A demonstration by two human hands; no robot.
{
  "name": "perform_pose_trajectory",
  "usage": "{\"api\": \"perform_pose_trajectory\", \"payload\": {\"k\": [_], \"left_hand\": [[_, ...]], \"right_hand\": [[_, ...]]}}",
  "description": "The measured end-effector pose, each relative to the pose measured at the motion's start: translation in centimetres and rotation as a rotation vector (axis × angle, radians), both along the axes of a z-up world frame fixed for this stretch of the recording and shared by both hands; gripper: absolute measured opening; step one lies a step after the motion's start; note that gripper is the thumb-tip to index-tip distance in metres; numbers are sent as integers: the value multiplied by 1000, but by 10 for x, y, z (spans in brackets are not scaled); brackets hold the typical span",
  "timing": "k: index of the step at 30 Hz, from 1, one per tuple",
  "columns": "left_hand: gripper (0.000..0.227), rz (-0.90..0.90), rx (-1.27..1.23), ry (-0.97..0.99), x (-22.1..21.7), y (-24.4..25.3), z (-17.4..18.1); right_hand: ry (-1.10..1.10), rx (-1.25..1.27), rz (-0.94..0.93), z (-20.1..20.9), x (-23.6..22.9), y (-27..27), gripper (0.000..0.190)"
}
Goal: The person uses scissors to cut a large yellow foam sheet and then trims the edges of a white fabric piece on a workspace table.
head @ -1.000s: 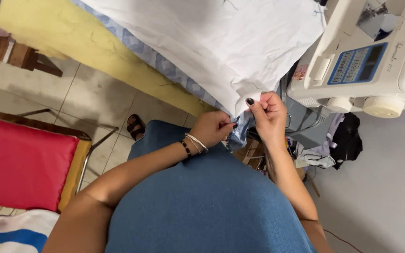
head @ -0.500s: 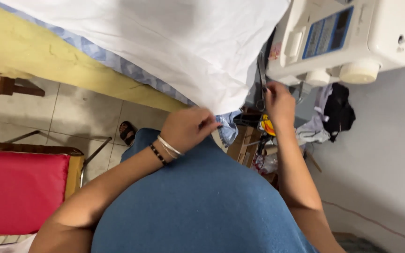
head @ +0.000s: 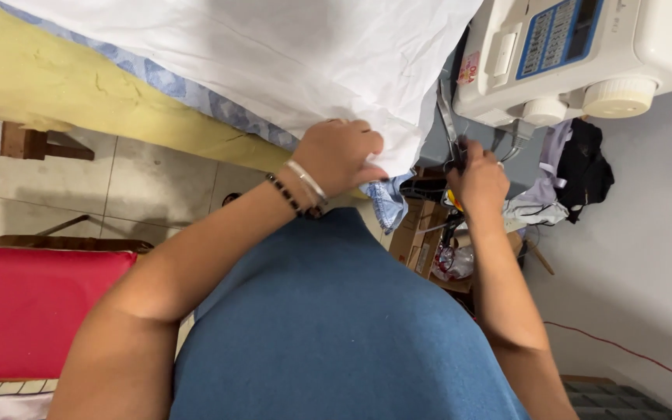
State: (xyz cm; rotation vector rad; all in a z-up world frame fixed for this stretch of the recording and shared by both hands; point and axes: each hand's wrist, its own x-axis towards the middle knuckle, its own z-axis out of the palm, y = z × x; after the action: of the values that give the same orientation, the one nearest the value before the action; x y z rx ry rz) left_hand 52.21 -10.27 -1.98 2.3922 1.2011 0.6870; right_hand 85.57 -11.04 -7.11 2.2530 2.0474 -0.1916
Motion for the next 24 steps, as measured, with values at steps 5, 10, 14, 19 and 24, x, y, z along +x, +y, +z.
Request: {"api": "perform_pose_trajectory", "payload": {"k": [5,10,14,19,24], "left_hand": [[14,-119,-104,352,22,14,-5],[15,-82,-293,169,7,28,19],[17,-176,-357,-105,-5,40,32],[12,-142,-449,-104,-4,39,31],[10,-160,-453,-149,-5,42,30]], "right_hand": [[-255,-204,94,43,-16,9,53],[100,-262,13,91,24,-38,55],[577,-269,190,145,15,-85,29],[460,-382,238,143,-35,-116,58],[283,-496,206,157,-63,-102,43]]}}
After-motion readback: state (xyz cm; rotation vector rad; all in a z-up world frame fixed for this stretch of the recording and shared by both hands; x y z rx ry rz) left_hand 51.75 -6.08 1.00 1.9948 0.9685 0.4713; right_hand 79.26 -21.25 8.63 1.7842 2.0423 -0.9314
